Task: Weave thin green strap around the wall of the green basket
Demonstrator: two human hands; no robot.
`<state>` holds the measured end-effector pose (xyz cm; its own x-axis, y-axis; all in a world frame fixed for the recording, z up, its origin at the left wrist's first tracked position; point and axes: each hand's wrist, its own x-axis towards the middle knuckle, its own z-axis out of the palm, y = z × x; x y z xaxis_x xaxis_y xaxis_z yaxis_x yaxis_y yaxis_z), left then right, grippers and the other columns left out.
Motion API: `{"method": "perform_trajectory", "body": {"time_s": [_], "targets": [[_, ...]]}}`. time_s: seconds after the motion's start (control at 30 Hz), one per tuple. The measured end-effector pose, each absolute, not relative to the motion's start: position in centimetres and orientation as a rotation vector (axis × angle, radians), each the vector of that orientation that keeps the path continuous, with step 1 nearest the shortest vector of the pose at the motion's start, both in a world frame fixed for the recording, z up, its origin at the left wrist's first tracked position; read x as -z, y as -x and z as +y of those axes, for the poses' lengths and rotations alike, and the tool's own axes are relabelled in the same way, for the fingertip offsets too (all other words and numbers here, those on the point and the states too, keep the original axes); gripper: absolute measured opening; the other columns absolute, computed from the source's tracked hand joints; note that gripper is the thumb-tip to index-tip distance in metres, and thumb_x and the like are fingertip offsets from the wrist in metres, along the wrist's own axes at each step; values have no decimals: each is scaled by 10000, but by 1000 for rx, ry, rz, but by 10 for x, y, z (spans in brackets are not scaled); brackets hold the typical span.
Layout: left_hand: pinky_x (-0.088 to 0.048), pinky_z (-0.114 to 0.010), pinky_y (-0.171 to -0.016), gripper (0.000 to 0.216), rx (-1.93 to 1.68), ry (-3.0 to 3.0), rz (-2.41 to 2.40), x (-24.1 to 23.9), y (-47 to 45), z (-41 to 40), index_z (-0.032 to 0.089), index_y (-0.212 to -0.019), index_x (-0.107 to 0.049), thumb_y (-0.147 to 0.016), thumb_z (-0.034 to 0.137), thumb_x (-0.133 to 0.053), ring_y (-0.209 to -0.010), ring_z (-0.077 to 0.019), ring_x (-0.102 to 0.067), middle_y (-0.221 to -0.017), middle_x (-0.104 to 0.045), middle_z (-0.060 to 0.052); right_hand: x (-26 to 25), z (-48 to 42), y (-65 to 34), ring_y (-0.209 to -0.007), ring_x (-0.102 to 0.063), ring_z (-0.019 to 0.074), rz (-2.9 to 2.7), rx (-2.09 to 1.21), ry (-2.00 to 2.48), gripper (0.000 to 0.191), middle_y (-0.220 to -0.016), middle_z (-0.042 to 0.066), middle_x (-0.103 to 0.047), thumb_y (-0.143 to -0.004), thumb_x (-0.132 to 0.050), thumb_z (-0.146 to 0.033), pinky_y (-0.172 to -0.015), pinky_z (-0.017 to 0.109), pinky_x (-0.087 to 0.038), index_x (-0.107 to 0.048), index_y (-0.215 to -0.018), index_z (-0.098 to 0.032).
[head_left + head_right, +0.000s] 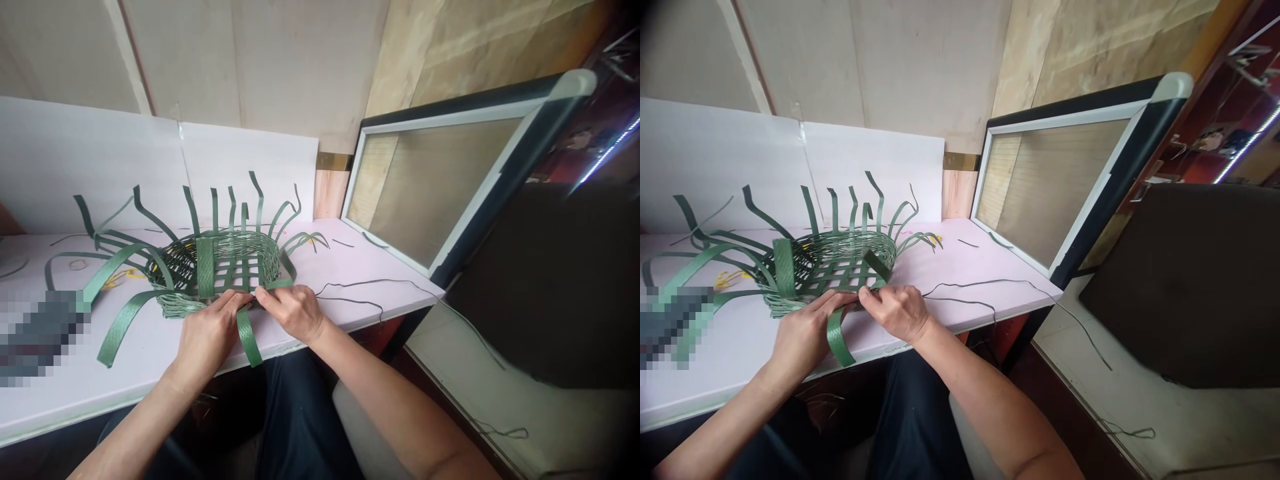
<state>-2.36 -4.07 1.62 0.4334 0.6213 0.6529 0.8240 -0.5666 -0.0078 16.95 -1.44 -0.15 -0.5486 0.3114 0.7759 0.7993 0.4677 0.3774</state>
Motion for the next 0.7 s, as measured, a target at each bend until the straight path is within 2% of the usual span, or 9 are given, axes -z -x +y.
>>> {"method": "perform_trajectory", "body": {"time_s": [0.2, 0.33, 0.4, 0.47, 0.53, 0.63, 0.7], "targets": [[-460, -217, -540, 220, 993, 2322, -1184, -15, 24, -38, 202, -1077, -643, -952, 199, -462, -785, -161, -713, -997, -728, -13, 1, -14, -174, -586, -570, 86, -2190, 769, 964, 303, -705, -39, -630, -970, -481, -172, -502, 225, -352, -617, -1218, -281], [-465, -207, -581, 229, 1055, 2344, -1154, -14, 24, -36, 210, -1003, -661, -974, 206, -433, -800, -149, -706, -978, -724, -8, 2, -13, -182, -630, -569, 79, -2253, 727, 825, 332, -748, -41, -619, -996, -485, -274, -533, 207, -380, -536, -1324, -260], [-473, -208, -609, 216, 1070, 2360, -1158, -12, 24, -35, 210, -987, -658, -981, 244, -445, -793, -148, -702, -972, -724, -7, 0, -15, -185, -600, -526, 82, -2246, 806, 767, 264, -737, -37, -588, -994, -463, -210, -525, 224, -364, -589, -1225, -228], [-480, -207, -634, 199, 1086, 2369, -1171, -11, 23, -35, 207, -967, -654, -978, 284, -470, -797, -147, -700, -963, -722, -3, -3, -17, -185, -597, -494, 97, -2208, 911, 723, 230, -711, -29, -556, -971, -436, -110, -532, 251, -349, -635, -1042, -199], [-482, -205, -644, 192, 1103, 2365, -1170, -11, 23, -35, 205, -960, -649, -975, 302, -484, -805, -145, -699, -958, -720, 0, -7, -21, -183, -656, -502, 122, -2167, 993, 717, 218, -743, -4, -571, -962, -431, -94, -577, 277, -358, -625, -910, -178], [-483, -205, -640, 205, 1110, 2370, -1160, -12, 22, -36, 201, -964, -649, -981, 289, -465, -818, -145, -698, -963, -720, -4, -13, -26, -176, -784, -537, 162, -2120, 1046, 742, 216, -825, 33, -613, -966, -428, -112, -712, 322, -393, -597, -844, -167], [-483, -207, -639, 227, 1098, 2381, -1170, -12, 22, -36, 199, -969, -653, -987, 257, -434, -821, -145, -696, -972, -721, -10, -17, -30, -170, -748, -538, 168, -2109, 1051, 808, 229, -765, 21, -601, -970, -419, -120, -711, 334, -385, -580, -817, -177]]}}
